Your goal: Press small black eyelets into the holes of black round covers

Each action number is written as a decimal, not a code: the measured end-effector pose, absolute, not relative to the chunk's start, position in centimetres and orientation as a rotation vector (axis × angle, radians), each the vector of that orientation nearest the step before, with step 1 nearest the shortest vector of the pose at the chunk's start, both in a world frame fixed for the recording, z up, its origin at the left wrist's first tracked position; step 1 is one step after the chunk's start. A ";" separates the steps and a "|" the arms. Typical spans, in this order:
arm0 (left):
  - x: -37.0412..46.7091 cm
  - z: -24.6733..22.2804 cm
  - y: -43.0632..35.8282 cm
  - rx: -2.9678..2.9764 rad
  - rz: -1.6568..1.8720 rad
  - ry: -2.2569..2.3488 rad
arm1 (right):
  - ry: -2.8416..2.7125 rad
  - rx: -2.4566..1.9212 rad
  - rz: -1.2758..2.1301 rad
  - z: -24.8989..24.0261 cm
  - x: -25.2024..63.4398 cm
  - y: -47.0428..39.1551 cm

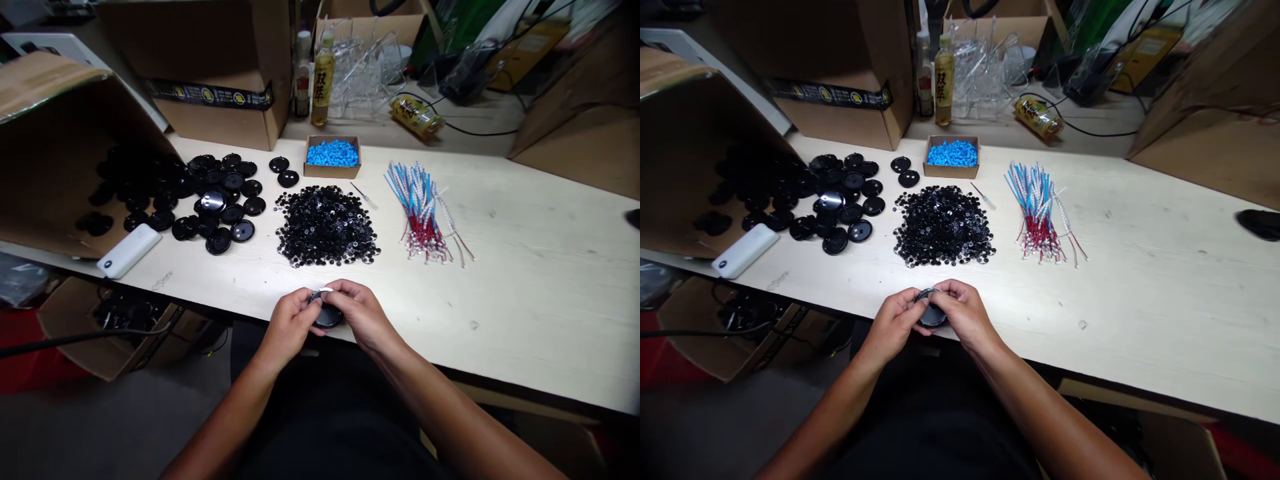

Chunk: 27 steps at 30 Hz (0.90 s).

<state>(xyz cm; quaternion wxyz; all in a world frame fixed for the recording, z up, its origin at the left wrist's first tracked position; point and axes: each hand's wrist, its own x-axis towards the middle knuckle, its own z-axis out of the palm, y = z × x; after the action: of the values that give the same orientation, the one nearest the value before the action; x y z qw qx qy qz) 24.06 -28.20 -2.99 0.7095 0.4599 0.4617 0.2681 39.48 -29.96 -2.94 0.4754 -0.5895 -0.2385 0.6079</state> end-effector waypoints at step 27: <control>23.7 -3.1 -28.6 1.115 0.607 1.011 | -0.529 -1.387 1.580 -2.3 39.4 -30.0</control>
<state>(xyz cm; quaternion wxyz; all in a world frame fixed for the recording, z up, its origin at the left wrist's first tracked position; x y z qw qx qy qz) 23.73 -28.58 -3.06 0.6884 0.4983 0.4518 0.2714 39.45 -29.98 -2.30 0.4680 -0.5654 -0.2158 0.6440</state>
